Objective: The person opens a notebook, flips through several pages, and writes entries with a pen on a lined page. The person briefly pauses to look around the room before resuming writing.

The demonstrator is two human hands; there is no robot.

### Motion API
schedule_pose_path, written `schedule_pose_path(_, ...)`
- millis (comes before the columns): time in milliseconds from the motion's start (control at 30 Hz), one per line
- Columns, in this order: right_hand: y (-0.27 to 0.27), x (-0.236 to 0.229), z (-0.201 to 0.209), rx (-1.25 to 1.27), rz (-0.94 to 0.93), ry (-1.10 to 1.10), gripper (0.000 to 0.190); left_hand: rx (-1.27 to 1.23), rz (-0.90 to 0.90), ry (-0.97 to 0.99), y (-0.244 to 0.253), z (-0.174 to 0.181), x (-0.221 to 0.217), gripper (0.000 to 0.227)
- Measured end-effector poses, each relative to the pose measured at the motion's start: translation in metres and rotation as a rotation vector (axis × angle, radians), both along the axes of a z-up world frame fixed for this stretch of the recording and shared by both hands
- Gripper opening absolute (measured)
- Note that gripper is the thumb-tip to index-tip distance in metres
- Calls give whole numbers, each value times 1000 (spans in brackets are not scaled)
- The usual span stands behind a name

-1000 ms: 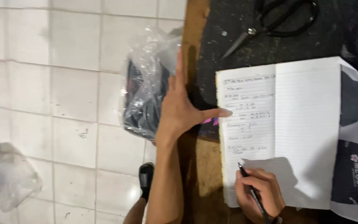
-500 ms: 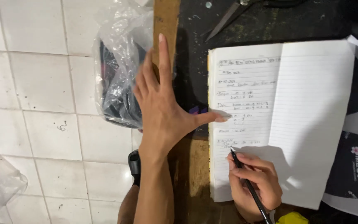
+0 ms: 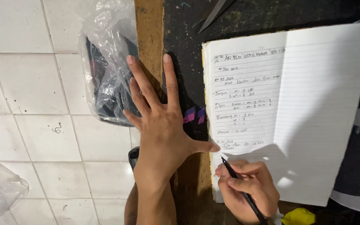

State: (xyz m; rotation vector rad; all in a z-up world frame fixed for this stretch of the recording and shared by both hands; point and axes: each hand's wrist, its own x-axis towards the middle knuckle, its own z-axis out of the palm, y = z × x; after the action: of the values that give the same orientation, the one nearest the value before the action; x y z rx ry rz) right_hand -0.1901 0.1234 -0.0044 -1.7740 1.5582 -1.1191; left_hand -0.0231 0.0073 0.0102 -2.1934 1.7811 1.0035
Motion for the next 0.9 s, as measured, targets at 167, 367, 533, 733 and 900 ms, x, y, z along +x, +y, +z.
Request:
schedule_pose_path(167, 14, -5, -10, 95, 41, -64, 22, -9, -9, -22, 1, 0, -2, 208)
schedule_pose_path(367, 11, -4, -14, 45, 21, -55, 28, -43, -8, -43, 2, -1, -4, 209)
schedule_pose_path(533, 9, -4, -14, 62, 31, -55, 29, -59, -20, -67, 3, -3, -5, 210)
schedule_pose_path(733, 11, -6, -13, 119, 15, 11, 23, -81, -18, -58, 5, -5, -5, 210)
schedule_pose_path(900, 48, -38, -35, 640, -44, -681, 33, -94, -22, -44, 6, -3, -4, 208)
